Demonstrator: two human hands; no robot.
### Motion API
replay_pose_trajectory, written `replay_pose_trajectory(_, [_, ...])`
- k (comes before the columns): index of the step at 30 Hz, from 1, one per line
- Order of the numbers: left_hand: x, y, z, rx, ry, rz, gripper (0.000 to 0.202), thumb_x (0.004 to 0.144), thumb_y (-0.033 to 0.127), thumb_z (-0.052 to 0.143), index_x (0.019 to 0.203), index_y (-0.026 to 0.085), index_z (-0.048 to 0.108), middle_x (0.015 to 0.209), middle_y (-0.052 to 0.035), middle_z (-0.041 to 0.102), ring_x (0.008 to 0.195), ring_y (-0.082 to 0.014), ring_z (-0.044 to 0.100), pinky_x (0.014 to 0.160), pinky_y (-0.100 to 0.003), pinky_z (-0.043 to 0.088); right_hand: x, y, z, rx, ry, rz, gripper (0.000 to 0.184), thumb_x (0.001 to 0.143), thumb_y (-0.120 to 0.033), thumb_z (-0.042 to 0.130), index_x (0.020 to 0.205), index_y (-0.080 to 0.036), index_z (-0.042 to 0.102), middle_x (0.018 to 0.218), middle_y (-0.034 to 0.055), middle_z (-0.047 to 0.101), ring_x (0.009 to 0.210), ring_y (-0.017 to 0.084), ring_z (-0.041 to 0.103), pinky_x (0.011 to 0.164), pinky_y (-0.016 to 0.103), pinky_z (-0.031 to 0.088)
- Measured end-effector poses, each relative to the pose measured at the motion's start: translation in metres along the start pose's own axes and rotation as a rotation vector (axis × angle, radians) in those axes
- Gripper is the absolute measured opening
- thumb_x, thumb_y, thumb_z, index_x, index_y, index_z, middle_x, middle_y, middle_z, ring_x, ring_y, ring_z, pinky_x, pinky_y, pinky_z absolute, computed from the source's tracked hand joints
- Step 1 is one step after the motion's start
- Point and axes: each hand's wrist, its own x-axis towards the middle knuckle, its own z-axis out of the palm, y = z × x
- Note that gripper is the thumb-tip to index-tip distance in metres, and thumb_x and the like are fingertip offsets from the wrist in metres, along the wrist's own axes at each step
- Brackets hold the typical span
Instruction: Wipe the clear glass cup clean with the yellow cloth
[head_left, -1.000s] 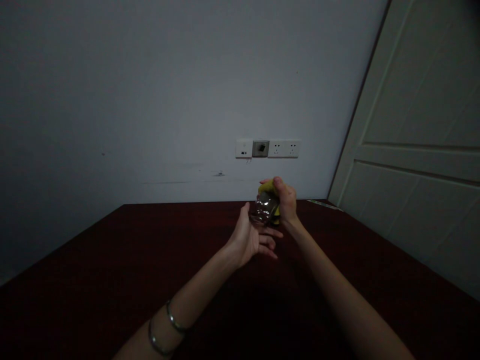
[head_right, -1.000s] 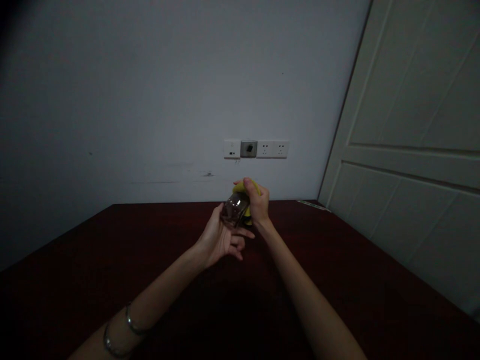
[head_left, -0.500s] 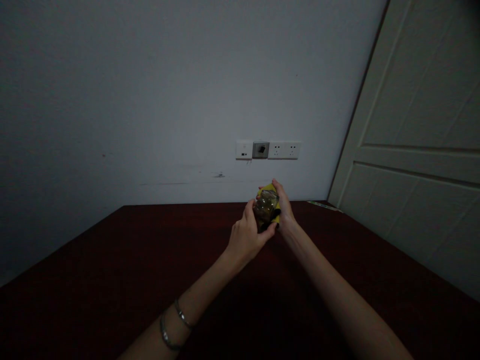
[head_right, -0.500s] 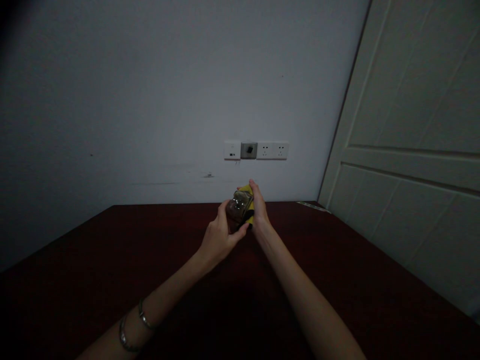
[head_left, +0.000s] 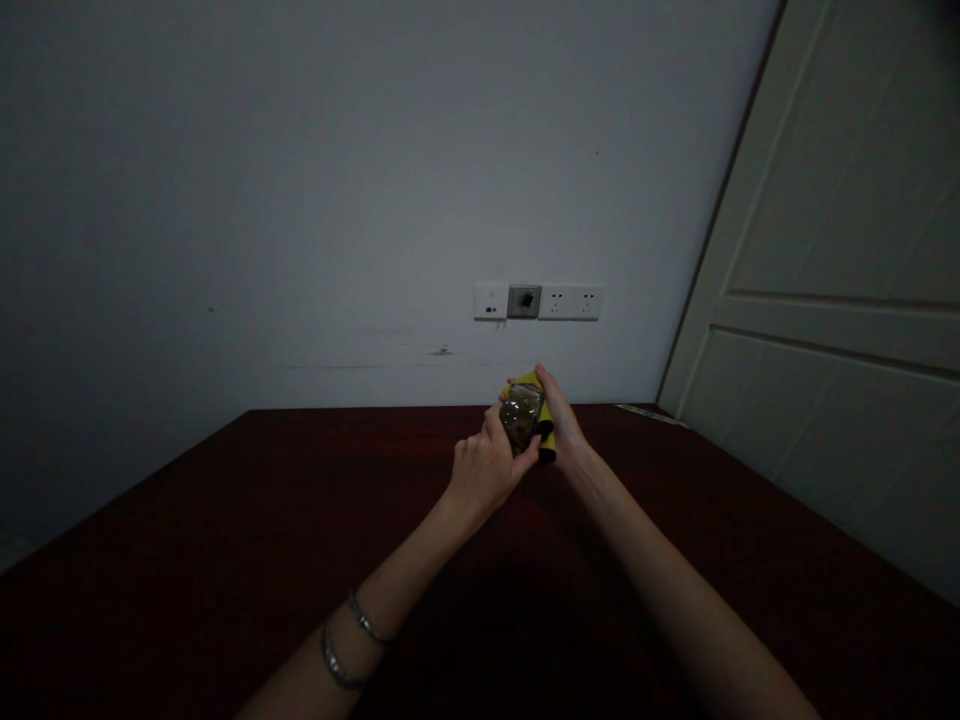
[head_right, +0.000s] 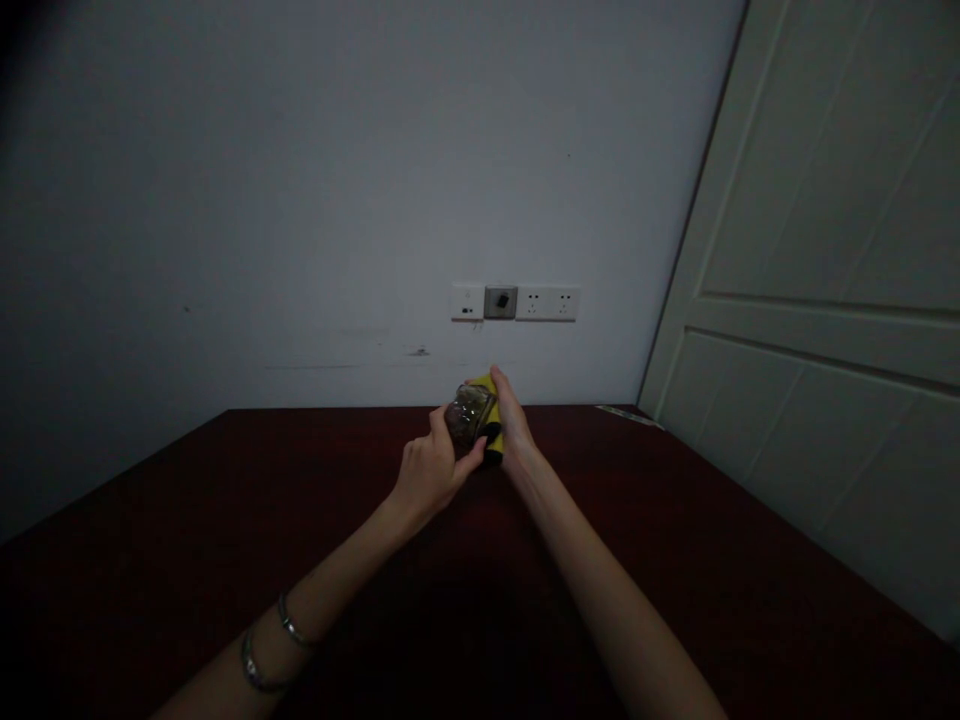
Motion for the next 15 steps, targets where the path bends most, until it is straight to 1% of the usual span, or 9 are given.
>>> replay_pose_trajectory(2, [0.002, -0.001, -0.001, 0.113, -0.004, 0.016, 0.051, 0.071, 0.042, 0.068, 0.109, 0.014, 0.047, 0.079, -0.0099, 0.059, 0.083, -0.0288, 0.063, 0.063, -0.025, 0.041, -0.001, -0.003, 0.000, -0.034, 0.027, -0.023, 0.042, 0.079, -0.057, 0.050, 0.084, -0.018, 0.065, 0.064, 0.0034, 0.069, 0.055, 0.018, 0.064, 0.059, 0.033, 0.055])
replay_pose_trajectory(3, [0.003, -0.002, -0.002, 0.151, -0.009, 0.020, 0.050, 0.073, 0.043, 0.066, 0.110, 0.015, 0.046, 0.080, -0.0102, 0.060, 0.084, -0.0295, 0.063, 0.065, -0.026, 0.042, -0.001, -0.006, -0.001, -0.084, 0.035, -0.086, 0.042, 0.080, -0.056, 0.050, 0.087, -0.018, 0.065, 0.069, 0.0040, 0.070, 0.061, 0.018, 0.065, 0.064, 0.033, 0.055])
replay_pose_trajectory(6, [0.005, -0.005, -0.004, 0.173, -0.019, 0.012, 0.052, 0.074, 0.045, 0.064, 0.113, 0.016, 0.044, 0.087, -0.0122, 0.061, 0.092, -0.0319, 0.062, 0.072, -0.029, 0.043, -0.007, -0.013, -0.003, -0.359, 0.017, -0.445, 0.043, 0.079, -0.056, 0.052, 0.095, -0.019, 0.065, 0.090, 0.0049, 0.071, 0.085, 0.020, 0.065, 0.083, 0.035, 0.051])
replay_pose_trajectory(8, [0.006, -0.007, -0.004, 0.141, 0.001, 0.001, 0.054, 0.073, 0.045, 0.064, 0.115, 0.016, 0.044, 0.088, -0.0126, 0.062, 0.094, -0.0330, 0.062, 0.074, -0.031, 0.043, -0.015, -0.018, -0.004, -0.553, -0.056, -0.665, 0.041, 0.080, -0.054, 0.053, 0.101, -0.022, 0.064, 0.104, 0.0040, 0.069, 0.099, 0.021, 0.061, 0.092, 0.036, 0.045])
replay_pose_trajectory(9, [0.006, -0.008, -0.004, 0.117, 0.016, -0.001, 0.055, 0.073, 0.044, 0.065, 0.115, 0.016, 0.044, 0.088, -0.0124, 0.062, 0.094, -0.0332, 0.062, 0.075, -0.031, 0.043, -0.019, -0.020, -0.004, -0.620, -0.116, -0.735, 0.039, 0.081, -0.053, 0.053, 0.104, -0.023, 0.064, 0.109, 0.0035, 0.067, 0.104, 0.021, 0.060, 0.095, 0.036, 0.042])
replay_pose_trajectory(11, [0.007, -0.010, -0.005, 0.076, 0.045, 0.004, 0.057, 0.071, 0.042, 0.067, 0.116, 0.015, 0.044, 0.086, -0.0121, 0.063, 0.093, -0.0329, 0.063, 0.075, -0.031, 0.044, -0.025, -0.022, -0.003, -0.671, -0.248, -0.807, 0.036, 0.084, -0.051, 0.050, 0.104, -0.026, 0.066, 0.117, 0.0032, 0.064, 0.112, 0.021, 0.056, 0.100, 0.037, 0.038])
replay_pose_trajectory(12, [0.007, -0.010, -0.005, 0.078, 0.050, 0.013, 0.057, 0.071, 0.041, 0.068, 0.116, 0.015, 0.044, 0.087, -0.0125, 0.063, 0.093, -0.0326, 0.063, 0.075, -0.031, 0.044, -0.027, -0.021, -0.003, -0.660, -0.281, -0.819, 0.035, 0.085, -0.050, 0.049, 0.101, -0.026, 0.067, 0.120, 0.0032, 0.063, 0.115, 0.021, 0.054, 0.102, 0.038, 0.037])
replay_pose_trajectory(13, [0.008, -0.010, -0.005, 0.114, 0.043, 0.025, 0.058, 0.072, 0.041, 0.067, 0.118, 0.015, 0.043, 0.090, -0.0132, 0.064, 0.092, -0.0321, 0.064, 0.075, -0.032, 0.045, -0.027, -0.021, -0.002, -0.633, -0.286, -0.817, 0.034, 0.085, -0.050, 0.048, 0.099, -0.026, 0.069, 0.123, 0.0033, 0.061, 0.117, 0.021, 0.052, 0.102, 0.038, 0.036])
replay_pose_trajectory(15, [0.008, -0.009, -0.006, 0.293, -0.003, 0.058, 0.057, 0.077, 0.041, 0.062, 0.122, 0.014, 0.040, 0.098, -0.0158, 0.065, 0.091, -0.0316, 0.065, 0.077, -0.034, 0.046, -0.024, -0.019, -0.002, -0.568, -0.235, -0.781, 0.034, 0.084, -0.051, 0.050, 0.095, -0.026, 0.070, 0.126, 0.0035, 0.059, 0.118, 0.022, 0.051, 0.102, 0.039, 0.036])
